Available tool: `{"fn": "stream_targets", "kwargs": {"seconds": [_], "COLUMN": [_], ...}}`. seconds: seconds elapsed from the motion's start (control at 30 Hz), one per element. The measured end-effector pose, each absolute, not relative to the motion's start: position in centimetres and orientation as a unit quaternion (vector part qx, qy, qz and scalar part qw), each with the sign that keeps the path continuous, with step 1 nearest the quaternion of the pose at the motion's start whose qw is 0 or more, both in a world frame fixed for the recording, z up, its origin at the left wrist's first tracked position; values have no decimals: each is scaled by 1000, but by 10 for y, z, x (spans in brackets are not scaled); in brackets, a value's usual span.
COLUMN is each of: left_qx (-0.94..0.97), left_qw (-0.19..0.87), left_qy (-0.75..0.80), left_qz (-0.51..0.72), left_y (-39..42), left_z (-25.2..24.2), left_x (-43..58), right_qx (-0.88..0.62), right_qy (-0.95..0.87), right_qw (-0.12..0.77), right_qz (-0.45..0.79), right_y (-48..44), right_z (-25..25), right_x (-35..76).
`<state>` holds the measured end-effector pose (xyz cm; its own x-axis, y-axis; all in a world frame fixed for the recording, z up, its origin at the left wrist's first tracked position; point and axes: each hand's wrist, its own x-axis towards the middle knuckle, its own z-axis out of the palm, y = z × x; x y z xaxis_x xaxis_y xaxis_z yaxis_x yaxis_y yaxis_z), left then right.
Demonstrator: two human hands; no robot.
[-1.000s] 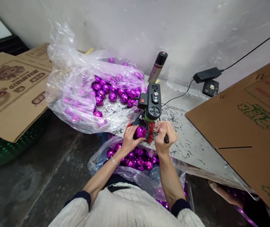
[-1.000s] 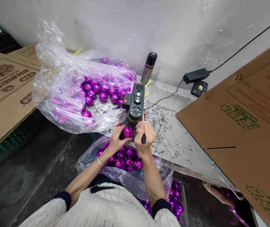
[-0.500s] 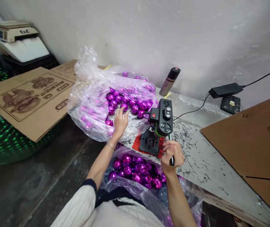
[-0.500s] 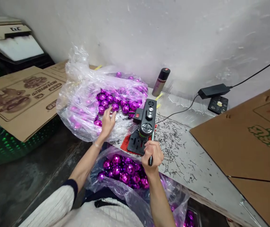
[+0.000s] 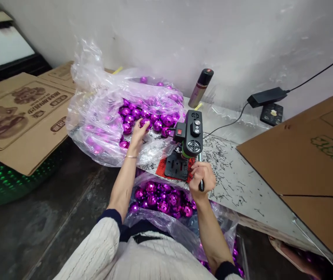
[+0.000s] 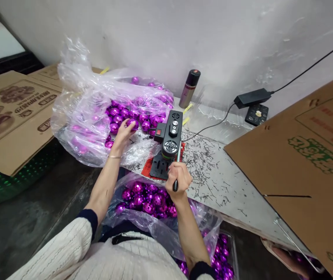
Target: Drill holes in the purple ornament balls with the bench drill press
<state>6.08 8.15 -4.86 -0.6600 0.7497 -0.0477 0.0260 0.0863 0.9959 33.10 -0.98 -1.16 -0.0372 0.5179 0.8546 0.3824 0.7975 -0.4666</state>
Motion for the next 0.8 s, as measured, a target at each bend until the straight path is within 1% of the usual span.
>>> {"fn": "stream_targets", "kwargs": {"seconds": [0.1, 0.2, 0.27, 0.33, 0.4, 0.57, 0.8], "left_qx": [331, 387, 418, 445, 480, 569, 619], "left_qw": [345, 404, 416, 391, 342, 222, 162], "left_qy": [594, 563, 558, 570, 590, 630, 622], "left_qz": [648, 608, 585, 569, 552, 480, 451], "left_y": [29, -15, -28, -30, -27, -19, -14], "left_z": [-56, -74, -88, -100, -107, -109, -117], "left_x": [90, 136, 164, 183, 192, 191, 195], "right_qx": [-316, -315, -315, -318, -325, -322, -320], "right_qy": [-717, -723, -729, -734, -740, -742, -742], "right_qw": [619, 612, 604, 597, 586, 586, 587], "right_qz": [54, 57, 58, 58, 58, 49, 44], "right_y": [-8, -5, -3, -3, -3, -5, -6], "right_z": [-6, 1, 7, 10, 12, 10, 8], "right_x": [331, 333, 335, 337, 338, 338, 337]}}
